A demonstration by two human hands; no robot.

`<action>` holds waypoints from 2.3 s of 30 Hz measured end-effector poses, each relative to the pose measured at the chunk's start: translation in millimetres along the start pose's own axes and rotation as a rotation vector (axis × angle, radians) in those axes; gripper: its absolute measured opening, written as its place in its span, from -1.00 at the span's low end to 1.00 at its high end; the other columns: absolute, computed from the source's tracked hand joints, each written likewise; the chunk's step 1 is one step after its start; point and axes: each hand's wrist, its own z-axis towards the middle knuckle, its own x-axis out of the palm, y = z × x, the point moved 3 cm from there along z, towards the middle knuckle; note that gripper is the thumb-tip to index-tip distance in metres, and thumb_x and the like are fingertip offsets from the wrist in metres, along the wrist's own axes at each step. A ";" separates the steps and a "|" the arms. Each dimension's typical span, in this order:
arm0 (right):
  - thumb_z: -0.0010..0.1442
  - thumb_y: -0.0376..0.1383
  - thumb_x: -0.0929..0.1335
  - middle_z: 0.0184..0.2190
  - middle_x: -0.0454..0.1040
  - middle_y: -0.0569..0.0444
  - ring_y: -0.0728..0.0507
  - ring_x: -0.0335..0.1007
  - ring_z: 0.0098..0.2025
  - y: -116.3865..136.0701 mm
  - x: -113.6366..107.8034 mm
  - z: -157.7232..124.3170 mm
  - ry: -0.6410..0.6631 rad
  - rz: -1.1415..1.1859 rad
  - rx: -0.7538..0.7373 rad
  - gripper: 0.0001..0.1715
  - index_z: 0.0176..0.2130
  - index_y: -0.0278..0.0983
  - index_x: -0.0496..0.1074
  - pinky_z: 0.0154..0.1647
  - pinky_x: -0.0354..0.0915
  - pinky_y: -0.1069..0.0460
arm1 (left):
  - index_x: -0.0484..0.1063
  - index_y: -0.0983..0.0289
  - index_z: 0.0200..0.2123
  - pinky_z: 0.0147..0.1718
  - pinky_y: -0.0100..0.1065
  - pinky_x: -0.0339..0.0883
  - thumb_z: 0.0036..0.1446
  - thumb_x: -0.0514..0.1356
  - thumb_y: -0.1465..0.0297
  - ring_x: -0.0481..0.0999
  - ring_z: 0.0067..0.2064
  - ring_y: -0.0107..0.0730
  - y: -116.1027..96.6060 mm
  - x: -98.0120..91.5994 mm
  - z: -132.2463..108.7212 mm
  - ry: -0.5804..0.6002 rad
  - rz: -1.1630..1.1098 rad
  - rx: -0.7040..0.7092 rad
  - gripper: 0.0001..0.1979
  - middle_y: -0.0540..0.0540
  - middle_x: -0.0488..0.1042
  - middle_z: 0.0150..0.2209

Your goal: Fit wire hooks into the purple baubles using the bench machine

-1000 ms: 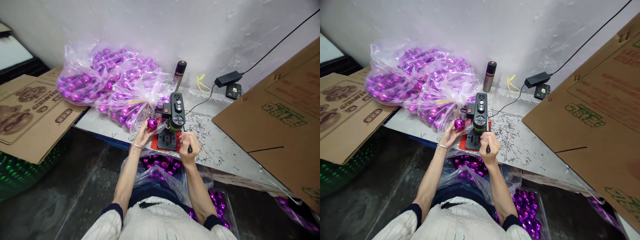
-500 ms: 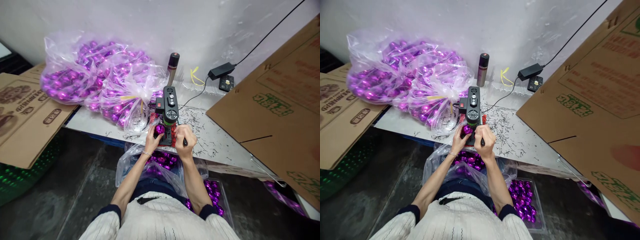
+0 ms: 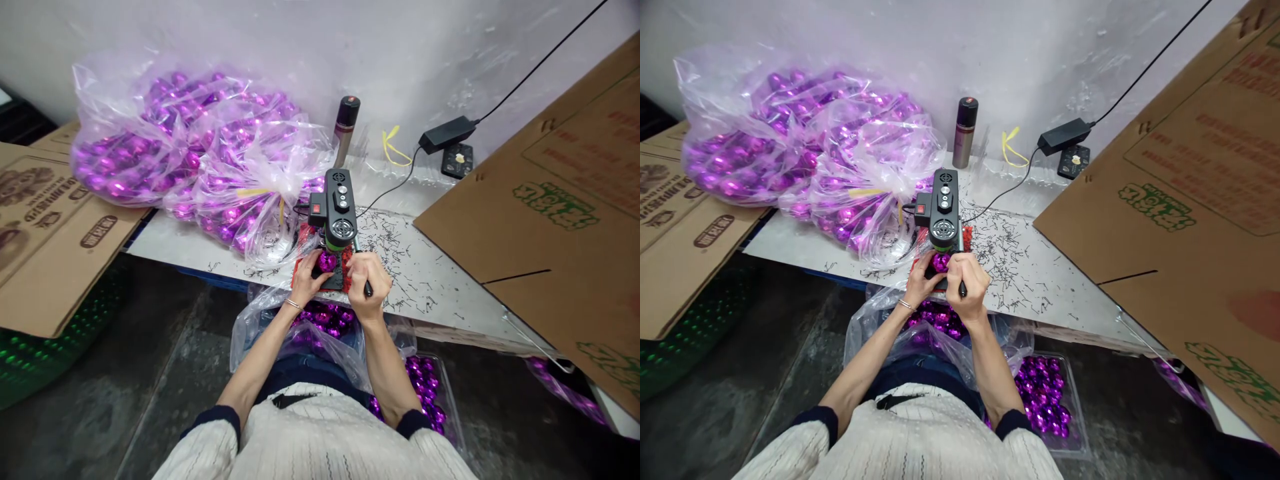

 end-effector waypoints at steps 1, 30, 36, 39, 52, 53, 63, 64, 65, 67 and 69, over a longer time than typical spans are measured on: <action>0.34 -0.41 0.20 -0.47 0.42 0.09 -0.06 0.37 -0.40 -0.5 0.2 -0.9 -0.005 0.004 -0.003 -0.71 -0.40 -0.21 0.34 -0.37 0.28 -0.01 | 0.41 0.20 0.17 0.31 0.05 0.20 0.09 0.39 0.08 0.42 0.27 0.02 -0.6 -0.4 0.0 0.002 -0.008 -0.002 -0.37 0.27 0.47 0.20; 0.38 -0.26 0.18 -0.45 0.41 0.09 -0.08 0.36 -0.43 -35.5 23.0 -53.5 -0.141 0.076 -0.025 -0.70 -0.40 -0.18 0.30 -0.30 0.34 -0.07 | 0.47 0.18 0.12 0.21 0.01 0.31 0.11 0.37 0.05 0.52 0.15 0.00 -1.5 2.4 -1.8 -0.043 -0.039 -0.033 -0.43 0.24 0.55 0.10; 0.39 -0.27 0.17 -0.44 0.40 0.10 -0.06 0.33 -0.43 -35.1 23.6 -52.9 -0.144 0.075 -0.028 -0.68 -0.41 -0.19 0.28 -0.31 0.31 -0.05 | 0.46 0.19 0.13 0.21 0.01 0.32 0.12 0.36 0.05 0.52 0.15 -0.01 -1.7 2.2 -1.7 -0.036 -0.014 -0.034 -0.42 0.24 0.56 0.09; 0.41 -0.26 0.16 -0.45 0.38 0.13 -0.05 0.33 -0.44 -34.5 23.6 -51.9 -0.156 0.054 -0.037 -0.67 -0.41 -0.19 0.26 -0.29 0.31 -0.04 | 0.46 0.19 0.12 0.21 0.01 0.31 0.10 0.37 0.05 0.52 0.14 -0.01 -1.6 2.1 -1.1 -0.036 -0.020 -0.046 -0.42 0.23 0.56 0.09; 0.40 -0.33 0.15 -0.51 0.35 0.14 -0.03 0.32 -0.46 -23.0 21.0 -35.3 -0.180 0.045 -0.013 -0.62 -0.47 -0.19 0.23 -0.38 0.26 0.00 | 0.48 0.19 0.11 0.20 0.04 0.31 0.09 0.39 0.09 0.53 0.13 0.00 0.2 3.7 2.3 -0.053 -0.052 -0.019 -0.44 0.25 0.56 0.09; 0.39 -0.35 0.17 -0.52 0.34 0.15 -0.03 0.33 -0.45 -18.5 18.2 -26.8 -0.180 0.049 0.027 -0.62 -0.48 -0.20 0.24 -0.39 0.24 0.00 | 0.48 0.19 0.11 0.20 0.04 0.32 0.08 0.40 0.08 0.53 0.14 0.00 -0.3 3.4 2.8 -0.056 -0.059 -0.018 -0.43 0.25 0.56 0.09; 0.34 -0.46 0.20 -0.51 0.36 0.15 -0.03 0.36 -0.40 0.2 5.4 -2.2 -0.085 0.064 0.046 -0.66 -0.46 -0.21 0.26 -0.36 0.24 0.01 | 0.35 0.17 0.26 0.07 -0.04 0.51 0.12 0.35 0.05 0.58 0.10 -0.04 -12.8 -5.9 -98.9 0.176 0.247 0.334 -0.31 0.28 0.54 0.10; 0.33 -0.48 0.19 -0.51 0.36 0.15 -0.03 0.36 -0.40 -1.3 5.8 -5.6 -0.081 0.055 0.034 -0.67 -0.45 -0.21 0.26 -0.36 0.24 0.02 | 0.34 0.19 0.26 0.02 -0.06 0.54 0.12 0.34 0.03 0.59 0.06 -0.05 -11.8 -2.8 -110.8 0.217 0.301 0.365 -0.30 0.29 0.55 0.08; 0.33 -0.48 0.19 -0.50 0.36 0.15 -0.03 0.36 -0.40 -2.8 6.2 -8.4 -0.076 0.048 0.027 -0.67 -0.44 -0.21 0.26 -0.36 0.24 0.02 | 0.34 0.22 0.25 -0.02 -0.08 0.56 0.13 0.33 0.02 0.61 0.03 -0.07 -11.3 -0.1 -118.6 0.238 0.343 0.388 -0.30 0.30 0.56 0.06; 0.32 -0.49 0.19 -0.51 0.36 0.15 -0.03 0.37 -0.40 -4.6 6.6 -11.6 -0.062 0.042 0.019 -0.68 -0.44 -0.21 0.26 -0.36 0.24 0.02 | 0.37 0.25 0.23 -0.07 -0.13 0.57 0.18 0.30 0.04 0.62 -0.03 -0.11 -13.3 1.9 -118.2 0.214 0.374 0.423 -0.35 0.29 0.58 0.01; 0.32 -0.49 0.19 -0.51 0.35 0.16 -0.04 0.37 -0.40 -4.5 6.6 -12.2 -0.057 0.042 0.010 -0.68 -0.43 -0.21 0.27 -0.37 0.24 0.02 | 0.43 0.25 0.15 -0.07 -0.20 0.54 0.31 0.22 0.17 0.62 -0.07 -0.20 -17.8 -3.8 -93.4 0.091 0.334 0.417 -0.57 0.23 0.61 -0.07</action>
